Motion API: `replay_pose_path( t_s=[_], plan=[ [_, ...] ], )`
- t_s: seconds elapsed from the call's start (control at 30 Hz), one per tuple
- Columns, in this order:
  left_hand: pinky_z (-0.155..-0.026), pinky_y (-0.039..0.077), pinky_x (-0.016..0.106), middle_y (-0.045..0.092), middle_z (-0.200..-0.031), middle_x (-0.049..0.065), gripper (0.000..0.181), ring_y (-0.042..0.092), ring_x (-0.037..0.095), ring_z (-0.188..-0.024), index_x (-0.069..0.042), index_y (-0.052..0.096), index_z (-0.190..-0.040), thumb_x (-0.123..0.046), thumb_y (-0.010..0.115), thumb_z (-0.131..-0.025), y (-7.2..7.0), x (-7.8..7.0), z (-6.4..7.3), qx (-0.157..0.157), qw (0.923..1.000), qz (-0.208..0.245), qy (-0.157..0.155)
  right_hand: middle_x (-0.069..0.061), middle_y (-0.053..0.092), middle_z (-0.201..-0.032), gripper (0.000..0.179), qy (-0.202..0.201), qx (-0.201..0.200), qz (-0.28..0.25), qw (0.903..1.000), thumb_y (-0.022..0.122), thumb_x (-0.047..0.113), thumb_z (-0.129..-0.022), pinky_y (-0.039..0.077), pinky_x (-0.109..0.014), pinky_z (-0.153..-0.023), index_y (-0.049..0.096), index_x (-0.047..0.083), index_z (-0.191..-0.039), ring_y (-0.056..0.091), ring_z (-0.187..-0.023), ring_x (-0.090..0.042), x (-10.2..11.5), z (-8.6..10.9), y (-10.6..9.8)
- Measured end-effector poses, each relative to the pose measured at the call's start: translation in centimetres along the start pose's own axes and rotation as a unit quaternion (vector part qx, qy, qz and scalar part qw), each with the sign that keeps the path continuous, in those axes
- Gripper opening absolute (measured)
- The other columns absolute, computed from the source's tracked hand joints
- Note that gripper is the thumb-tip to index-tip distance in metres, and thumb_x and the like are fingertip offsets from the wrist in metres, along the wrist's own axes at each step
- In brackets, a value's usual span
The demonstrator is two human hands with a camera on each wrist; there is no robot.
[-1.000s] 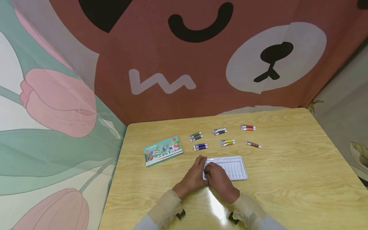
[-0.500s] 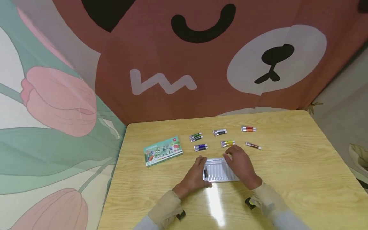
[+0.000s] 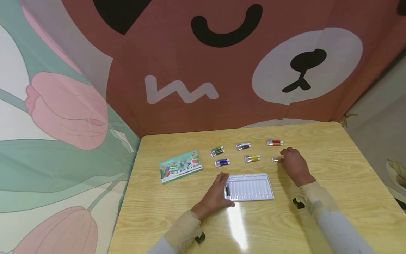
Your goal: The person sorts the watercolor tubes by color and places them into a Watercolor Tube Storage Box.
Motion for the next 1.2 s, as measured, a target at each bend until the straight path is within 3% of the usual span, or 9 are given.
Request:
replay_pose_path(
  t_s=[0.17,0.37,0.57,0.8,1.0,1.2],
  plan=[
    [-0.121,0.038,0.039,0.031,-0.162,0.012,0.116,0.024,0.033,-0.157,-0.001,0.026,-0.161,-0.027,0.095,-0.071,0.1,0.0,0.0,0.002,1.0,0.001,-0.001,-0.028,0.066,-0.097,0.019,-0.012,-0.016,0.015,0.9997,0.073,-0.002,-0.088,0.057,-0.057,-0.077,0.067,-0.013,-0.103,0.065,-0.092,-0.047,-1.2,0.0,0.4],
    [-0.121,0.038,0.039,0.032,-0.162,0.012,0.116,0.024,0.033,-0.157,-0.001,0.027,-0.161,-0.027,0.095,-0.071,0.1,-0.1,0.1,0.004,1.0,0.004,-0.007,-0.027,0.072,-0.103,0.017,-0.039,-0.018,0.019,0.9989,0.071,-0.002,-0.09,0.058,-0.056,-0.079,0.072,-0.009,-0.106,0.067,-0.097,-0.046,-1.8,0.0,1.1],
    [-0.12,0.039,0.038,0.032,-0.161,0.012,0.115,0.025,0.033,-0.157,-0.001,0.027,-0.16,-0.027,0.095,-0.071,0.0,-0.2,0.1,0.003,1.0,-0.004,-0.002,-0.019,0.072,-0.087,0.004,-0.084,-0.036,0.033,0.9952,0.07,-0.003,-0.09,0.06,-0.051,-0.069,0.074,-0.005,-0.09,0.069,-0.082,-0.038,-2.5,0.1,1.9],
    [-0.12,0.039,0.038,0.032,-0.161,0.012,0.115,0.025,0.033,-0.156,-0.002,0.027,-0.16,-0.028,0.095,-0.071,0.1,-0.2,0.0,0.003,1.0,-0.007,-0.004,-0.018,0.073,-0.087,0.008,-0.082,-0.011,0.04,0.9958,0.069,-0.005,-0.09,0.06,-0.05,-0.069,0.076,-0.002,-0.091,0.071,-0.082,-0.036,-2.5,-0.1,2.2],
    [-0.12,0.04,0.039,0.031,-0.162,0.013,0.115,0.025,0.033,-0.156,-0.001,0.026,-0.161,-0.027,0.095,-0.072,0.0,-0.2,0.0,0.005,1.0,0.002,-0.006,-0.015,0.074,-0.084,0.009,-0.086,-0.009,0.048,0.9951,0.07,-0.003,-0.09,0.059,-0.05,-0.068,0.076,0.001,-0.086,0.07,-0.079,-0.033,-2.4,-0.2,2.2],
    [-0.12,0.039,0.039,0.03,-0.163,0.015,0.116,0.024,0.033,-0.157,-0.001,0.025,-0.161,-0.025,0.095,-0.072,0.0,-0.2,0.0,0.008,0.9999,0.008,-0.007,-0.016,0.076,-0.088,0.005,-0.084,-0.014,0.028,0.996,0.072,-0.001,-0.09,0.06,-0.049,-0.069,0.077,0.0,-0.091,0.072,-0.079,-0.033,-2.5,0.1,2.4]
  ],
)
Point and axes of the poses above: each hand's wrist, its own z-axis away from the middle knuckle, its own y-axis out of the palm, x = y × z, the point moved 2 cm from there along -z, towards the middle knuckle
